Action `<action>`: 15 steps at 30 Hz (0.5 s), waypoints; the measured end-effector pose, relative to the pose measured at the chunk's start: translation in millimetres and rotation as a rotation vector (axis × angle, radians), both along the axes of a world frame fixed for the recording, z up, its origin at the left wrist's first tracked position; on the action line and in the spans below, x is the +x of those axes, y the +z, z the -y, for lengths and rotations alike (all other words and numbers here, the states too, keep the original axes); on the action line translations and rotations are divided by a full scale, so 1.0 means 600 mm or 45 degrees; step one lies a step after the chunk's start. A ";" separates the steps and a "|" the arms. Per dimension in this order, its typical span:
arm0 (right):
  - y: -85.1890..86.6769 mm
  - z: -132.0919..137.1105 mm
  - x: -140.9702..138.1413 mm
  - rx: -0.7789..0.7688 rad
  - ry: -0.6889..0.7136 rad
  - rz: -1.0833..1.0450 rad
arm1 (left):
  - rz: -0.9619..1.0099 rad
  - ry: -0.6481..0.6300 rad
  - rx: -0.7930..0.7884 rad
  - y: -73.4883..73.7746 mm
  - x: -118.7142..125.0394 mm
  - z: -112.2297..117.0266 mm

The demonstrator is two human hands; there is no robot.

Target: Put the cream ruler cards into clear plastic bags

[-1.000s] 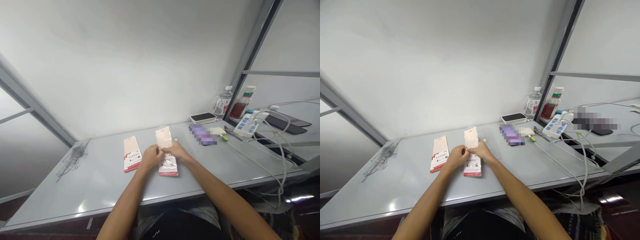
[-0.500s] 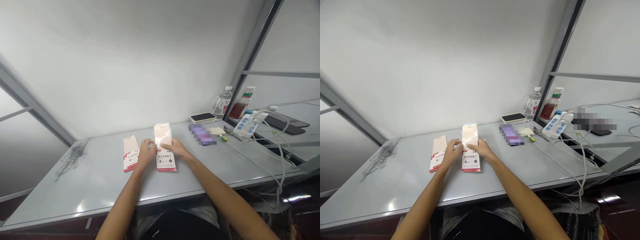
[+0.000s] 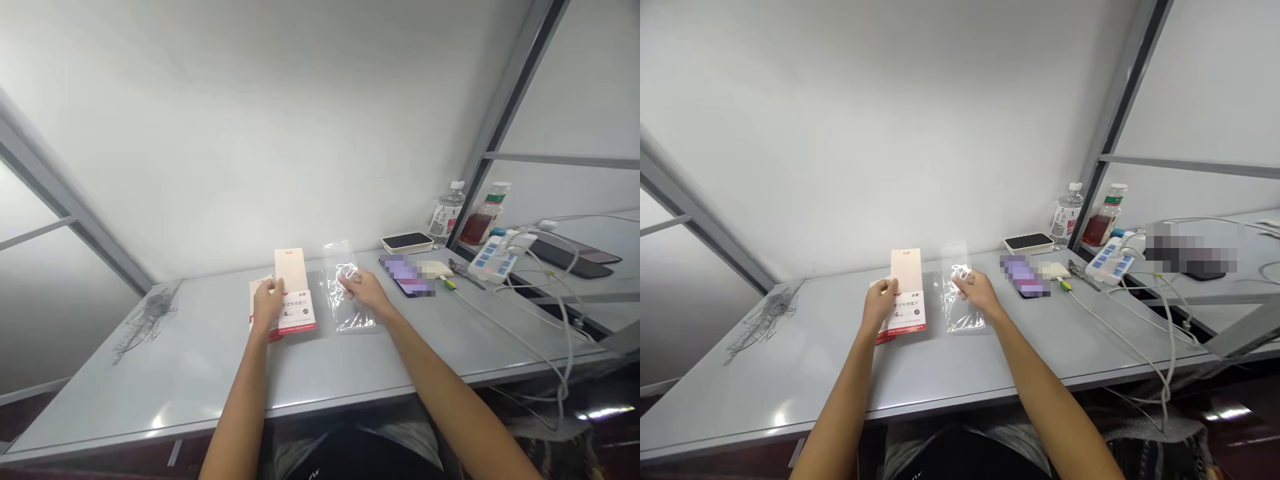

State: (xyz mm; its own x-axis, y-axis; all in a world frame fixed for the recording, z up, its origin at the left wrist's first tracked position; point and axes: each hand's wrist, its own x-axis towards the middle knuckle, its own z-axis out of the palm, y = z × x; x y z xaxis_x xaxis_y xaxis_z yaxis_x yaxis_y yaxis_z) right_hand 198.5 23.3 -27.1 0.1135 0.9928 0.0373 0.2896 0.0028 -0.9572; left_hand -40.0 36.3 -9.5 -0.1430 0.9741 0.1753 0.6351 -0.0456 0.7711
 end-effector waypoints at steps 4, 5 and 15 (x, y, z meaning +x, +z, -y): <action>-0.017 -0.007 0.030 -0.061 -0.261 0.482 | -0.287 0.259 -0.128 0.000 -0.049 -0.007; -0.021 -0.008 0.035 -0.072 -0.295 0.518 | -0.295 0.321 -0.128 0.001 -0.055 -0.006; 0.008 0.001 0.024 0.135 -0.247 0.414 | -0.119 -0.128 0.095 0.004 0.016 0.019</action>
State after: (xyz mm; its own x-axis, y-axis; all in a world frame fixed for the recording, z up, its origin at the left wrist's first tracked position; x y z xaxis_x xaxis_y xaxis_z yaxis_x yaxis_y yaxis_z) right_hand 213.0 22.9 -22.1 0.2639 0.9428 0.2037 0.5823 0.0126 -0.8129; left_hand -30.3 24.9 -7.0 -0.0246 0.9664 0.2560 0.6935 -0.1679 0.7006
